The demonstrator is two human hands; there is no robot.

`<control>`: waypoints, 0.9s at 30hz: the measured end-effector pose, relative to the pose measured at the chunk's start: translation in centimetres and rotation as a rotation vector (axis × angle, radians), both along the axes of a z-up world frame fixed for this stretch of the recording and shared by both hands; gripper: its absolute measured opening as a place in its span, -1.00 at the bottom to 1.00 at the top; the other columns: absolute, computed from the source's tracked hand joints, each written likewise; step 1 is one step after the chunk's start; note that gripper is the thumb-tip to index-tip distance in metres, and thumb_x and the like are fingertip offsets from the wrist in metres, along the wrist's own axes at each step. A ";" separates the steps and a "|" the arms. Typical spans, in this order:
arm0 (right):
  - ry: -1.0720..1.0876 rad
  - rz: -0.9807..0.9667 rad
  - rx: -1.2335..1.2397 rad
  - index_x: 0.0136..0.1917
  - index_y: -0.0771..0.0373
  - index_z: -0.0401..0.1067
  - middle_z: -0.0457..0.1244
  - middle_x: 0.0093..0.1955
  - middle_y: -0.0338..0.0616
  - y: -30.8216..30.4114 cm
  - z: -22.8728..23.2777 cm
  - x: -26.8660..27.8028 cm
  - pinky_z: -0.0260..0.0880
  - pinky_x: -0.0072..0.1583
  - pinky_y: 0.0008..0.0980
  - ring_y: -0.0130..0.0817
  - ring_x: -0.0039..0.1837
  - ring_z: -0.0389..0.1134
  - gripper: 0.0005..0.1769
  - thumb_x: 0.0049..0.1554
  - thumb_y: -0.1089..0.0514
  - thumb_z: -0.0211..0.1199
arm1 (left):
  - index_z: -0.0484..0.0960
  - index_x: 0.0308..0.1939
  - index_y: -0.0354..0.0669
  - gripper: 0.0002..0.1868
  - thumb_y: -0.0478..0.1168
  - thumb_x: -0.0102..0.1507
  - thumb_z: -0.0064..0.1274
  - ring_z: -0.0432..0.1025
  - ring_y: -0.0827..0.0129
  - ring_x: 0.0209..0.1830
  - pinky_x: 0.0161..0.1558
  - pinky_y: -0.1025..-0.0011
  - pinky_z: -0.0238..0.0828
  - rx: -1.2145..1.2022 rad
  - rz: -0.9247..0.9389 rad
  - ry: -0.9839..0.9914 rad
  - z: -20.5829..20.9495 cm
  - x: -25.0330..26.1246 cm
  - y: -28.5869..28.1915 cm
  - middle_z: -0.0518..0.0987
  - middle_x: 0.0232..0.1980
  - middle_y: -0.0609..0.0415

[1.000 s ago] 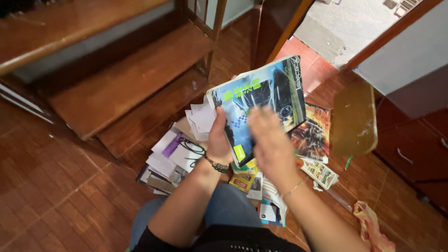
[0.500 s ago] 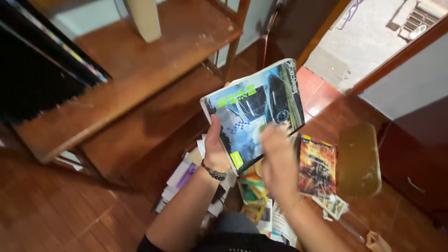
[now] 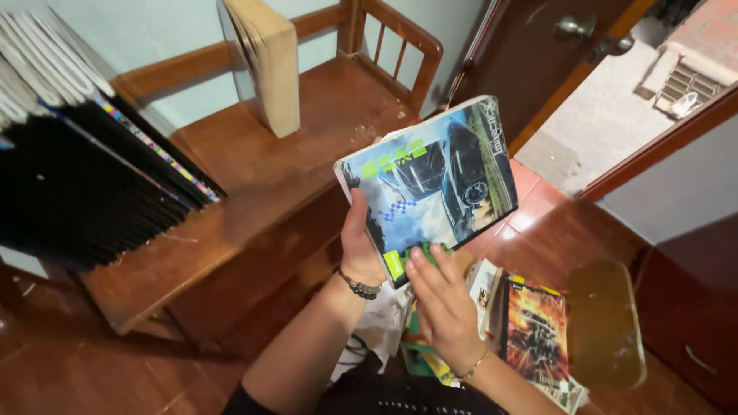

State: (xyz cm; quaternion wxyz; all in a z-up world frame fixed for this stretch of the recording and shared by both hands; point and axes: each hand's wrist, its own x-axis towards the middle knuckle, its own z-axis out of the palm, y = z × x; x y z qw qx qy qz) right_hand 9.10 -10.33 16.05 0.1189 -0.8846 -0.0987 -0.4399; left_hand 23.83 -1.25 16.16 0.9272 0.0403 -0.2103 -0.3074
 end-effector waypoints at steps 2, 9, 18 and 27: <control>0.049 0.022 -0.072 0.37 0.36 0.38 0.25 0.43 0.07 -0.7 0.7 0.8 0.12 0.56 0.07 0.10 0.56 0.18 -0.44 0.09 0.51 0.15 | 0.17 0.61 -0.17 -0.16 0.27 0.42 -0.12 0.29 0.14 0.46 0.50 0.10 0.15 -0.069 -0.093 0.009 -1.0 1.3 -0.7 0.36 0.52 -0.01; 0.046 -0.248 -0.004 0.43 0.33 0.33 0.20 0.49 0.18 -7.0 4.0 3.8 0.15 0.55 -0.07 0.15 0.57 0.17 -0.28 -0.02 0.54 0.09 | 0.09 0.60 -0.25 -0.12 0.31 0.44 -0.12 0.27 0.04 0.47 0.49 0.04 0.18 -0.120 -0.238 -0.036 -0.9 3.1 -0.9 0.31 0.51 -0.13; 0.269 0.059 -0.158 0.52 0.37 0.14 0.04 0.58 0.11 -0.9 6.3 6.1 -0.01 0.59 0.10 0.12 0.64 0.01 -0.15 -0.05 0.46 0.16 | -0.09 0.68 -0.02 0.01 0.30 0.34 0.01 0.13 0.19 0.58 0.59 0.17 0.00 0.035 -0.048 -0.216 2.1 3.4 -0.9 0.14 0.63 0.01; 0.213 0.006 -0.243 0.54 0.22 0.21 0.07 0.61 -0.02 0.0 8.5 8.5 -0.03 0.61 0.14 0.15 0.67 -0.02 -0.18 0.01 0.44 0.19 | -0.15 0.70 0.10 -0.01 0.39 0.34 -0.16 0.09 0.25 0.62 0.60 0.22 -0.04 0.068 -0.123 -0.303 2.5 3.0 0.8 0.11 0.66 0.06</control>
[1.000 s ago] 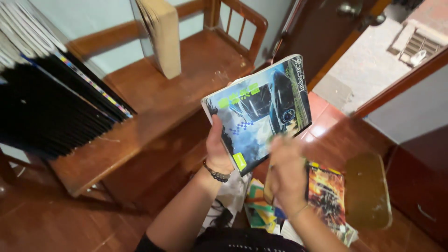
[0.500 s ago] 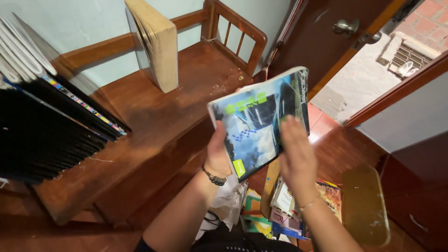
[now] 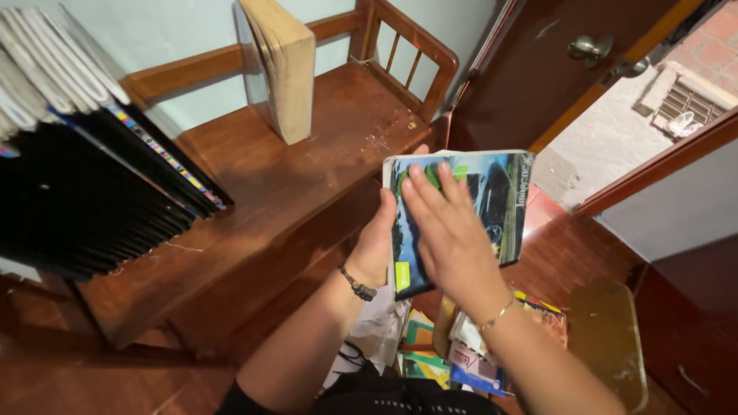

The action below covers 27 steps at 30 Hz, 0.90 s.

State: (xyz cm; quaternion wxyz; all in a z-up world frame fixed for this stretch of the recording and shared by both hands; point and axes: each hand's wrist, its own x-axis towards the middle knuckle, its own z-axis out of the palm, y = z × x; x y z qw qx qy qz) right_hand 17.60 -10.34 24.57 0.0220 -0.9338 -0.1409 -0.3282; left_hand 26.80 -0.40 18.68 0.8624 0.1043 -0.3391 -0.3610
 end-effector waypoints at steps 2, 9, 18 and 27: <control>0.050 0.058 0.089 0.55 0.27 0.20 0.07 0.61 0.02 0.5 -0.9 -0.8 -0.04 0.60 0.19 0.16 0.66 -0.01 -0.17 0.00 0.46 0.17 | -0.13 0.72 0.04 -0.05 0.35 0.40 -0.19 0.09 0.22 0.61 0.61 0.20 -0.04 -0.032 0.008 0.010 -0.5 0.2 0.2 0.13 0.65 0.01; 0.031 0.004 0.045 0.54 0.33 0.20 0.08 0.59 0.08 0.9 -2.3 -2.1 -0.03 0.59 0.16 0.22 0.64 -0.01 -0.18 -0.01 0.51 0.11 | -0.12 0.69 0.07 -0.08 0.33 0.38 -0.19 0.12 0.20 0.59 0.58 0.14 0.01 -0.024 0.003 0.072 -0.8 -1.0 0.6 0.14 0.64 0.04; 0.062 0.001 0.049 0.51 0.27 0.24 0.09 0.59 0.00 1.6 -2.4 -3.6 -0.02 0.59 0.14 0.17 0.64 0.00 -0.20 -0.02 0.51 0.12 | -0.07 0.70 0.02 -0.12 0.30 0.42 -0.21 0.12 0.18 0.58 0.58 0.15 0.00 -0.039 0.048 0.052 -1.1 -1.1 0.5 0.15 0.64 0.03; 0.106 0.040 0.057 0.51 0.32 0.22 0.05 0.60 0.06 2.1 -2.2 -3.7 -0.06 0.58 0.18 0.21 0.65 -0.04 -0.17 -0.05 0.52 0.08 | -0.10 0.69 0.04 -0.16 0.30 0.44 -0.31 0.12 0.18 0.56 0.58 0.11 0.02 -0.011 0.037 0.046 -0.8 -1.4 0.9 0.14 0.62 0.00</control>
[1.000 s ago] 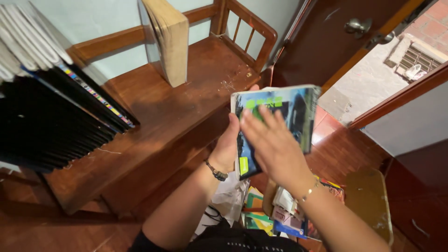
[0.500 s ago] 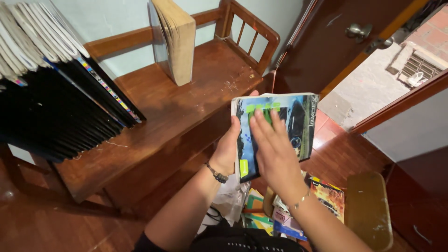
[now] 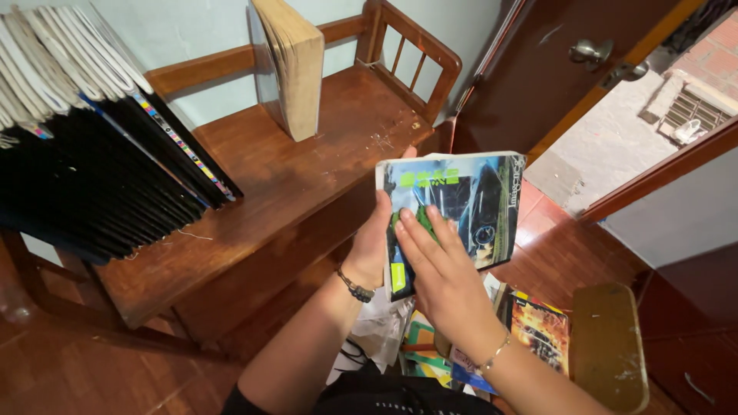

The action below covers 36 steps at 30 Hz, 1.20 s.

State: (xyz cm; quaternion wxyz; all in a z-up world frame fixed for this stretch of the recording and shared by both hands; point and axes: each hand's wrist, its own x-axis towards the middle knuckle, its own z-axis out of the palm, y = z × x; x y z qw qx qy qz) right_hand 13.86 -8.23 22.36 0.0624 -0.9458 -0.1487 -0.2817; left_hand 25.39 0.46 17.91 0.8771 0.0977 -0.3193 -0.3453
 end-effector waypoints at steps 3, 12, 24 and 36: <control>-0.012 -0.016 0.001 0.52 0.32 0.22 0.05 0.60 0.06 -0.2 0.7 1.0 -0.06 0.58 0.19 0.20 0.64 -0.04 -0.17 -0.04 0.50 0.09 | -0.13 0.68 0.11 -0.17 0.27 0.43 -0.28 0.09 0.15 0.58 0.55 0.09 0.00 0.022 0.055 -0.027 -0.1 -0.5 0.0 0.09 0.65 0.03; -0.145 -0.246 0.087 0.55 0.40 0.14 0.03 0.60 0.26 -2.0 0.8 2.1 0.03 0.57 0.04 0.31 0.63 0.01 -0.19 0.01 0.46 0.08 | -0.23 0.69 0.11 -0.05 0.27 0.39 -0.11 -0.03 0.16 0.66 0.62 0.12 -0.15 -0.014 0.021 -0.056 0.7 -1.0 0.4 0.01 0.68 -0.01; -0.111 -0.132 0.093 0.56 0.34 0.14 0.03 0.61 0.19 -3.0 0.9 2.2 -0.11 0.61 0.14 0.23 0.65 -0.02 -0.24 0.08 0.34 0.11 | -0.15 0.69 0.03 -0.13 0.29 0.43 -0.29 0.04 0.22 0.64 0.60 0.19 -0.09 0.087 0.069 -0.091 0.5 -1.3 -0.2 0.08 0.66 0.00; -0.149 -0.088 0.209 0.56 0.31 0.18 0.07 0.61 0.12 -4.8 0.6 3.1 -0.02 0.68 0.01 0.14 0.70 0.02 -0.33 0.17 0.33 0.03 | -0.09 0.68 -0.07 -0.14 0.29 0.44 -0.32 0.11 0.28 0.59 0.55 0.23 0.05 0.142 0.086 -0.057 -0.4 -1.3 -0.9 0.13 0.65 0.02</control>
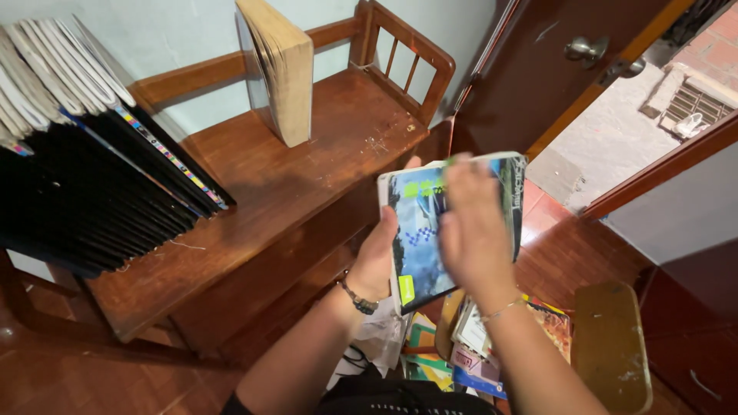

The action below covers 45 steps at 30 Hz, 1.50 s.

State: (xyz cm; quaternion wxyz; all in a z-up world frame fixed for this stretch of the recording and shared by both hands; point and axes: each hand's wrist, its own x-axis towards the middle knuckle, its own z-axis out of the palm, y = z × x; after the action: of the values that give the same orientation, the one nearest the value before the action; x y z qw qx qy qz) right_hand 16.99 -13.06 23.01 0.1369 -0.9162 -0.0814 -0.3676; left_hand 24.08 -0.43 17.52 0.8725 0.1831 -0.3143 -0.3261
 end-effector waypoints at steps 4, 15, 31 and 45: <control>-0.046 -0.130 -0.005 0.59 0.39 0.12 0.01 0.65 0.21 -0.8 -0.4 -0.1 -0.08 0.64 0.09 0.23 0.69 -0.06 -0.32 0.21 0.34 0.03 | -0.16 0.69 0.07 -0.17 0.24 0.45 -0.25 0.15 0.19 0.52 0.50 0.15 0.10 -0.152 -0.118 0.009 1.3 -0.1 0.4 0.16 0.60 -0.03; -0.042 -0.063 -0.012 0.57 0.31 0.21 0.06 0.64 0.12 -0.2 -0.6 -0.2 -0.11 0.66 0.10 0.19 0.71 -0.06 -0.33 0.18 0.36 0.04 | -0.20 0.70 -0.05 -0.04 0.26 0.41 -0.11 0.04 0.25 0.64 0.61 0.21 -0.09 -0.075 -0.014 -0.045 1.1 0.0 0.0 0.06 0.67 0.01; 0.146 0.247 -0.207 0.55 0.30 0.14 0.02 0.61 0.06 1.8 -2.1 -3.5 -0.09 0.56 0.14 0.11 0.63 -0.01 -0.03 0.03 -0.19 0.35 | -0.16 0.69 0.08 -0.09 0.25 0.40 -0.13 0.14 0.19 0.56 0.55 0.12 0.03 -0.127 -0.005 0.072 0.4 1.8 -0.1 0.14 0.62 0.04; -0.139 -0.017 1.223 0.18 0.35 0.50 0.42 0.07 -0.21 -8.9 -6.2 -2.5 0.47 0.10 -0.45 -0.45 0.03 0.44 -0.70 0.21 0.18 0.33 | 0.36 0.48 -0.21 -0.33 -0.10 0.35 0.22 0.31 0.17 0.51 0.46 0.18 0.23 0.704 0.885 -0.822 -7.2 8.2 1.0 0.43 0.50 -0.18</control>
State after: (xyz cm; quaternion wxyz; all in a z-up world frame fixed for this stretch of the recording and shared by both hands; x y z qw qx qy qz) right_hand 14.44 -21.99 16.76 0.6291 -0.6464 0.1425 -0.4076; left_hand 32.32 0.60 10.30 0.6224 0.6742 -0.3907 0.0732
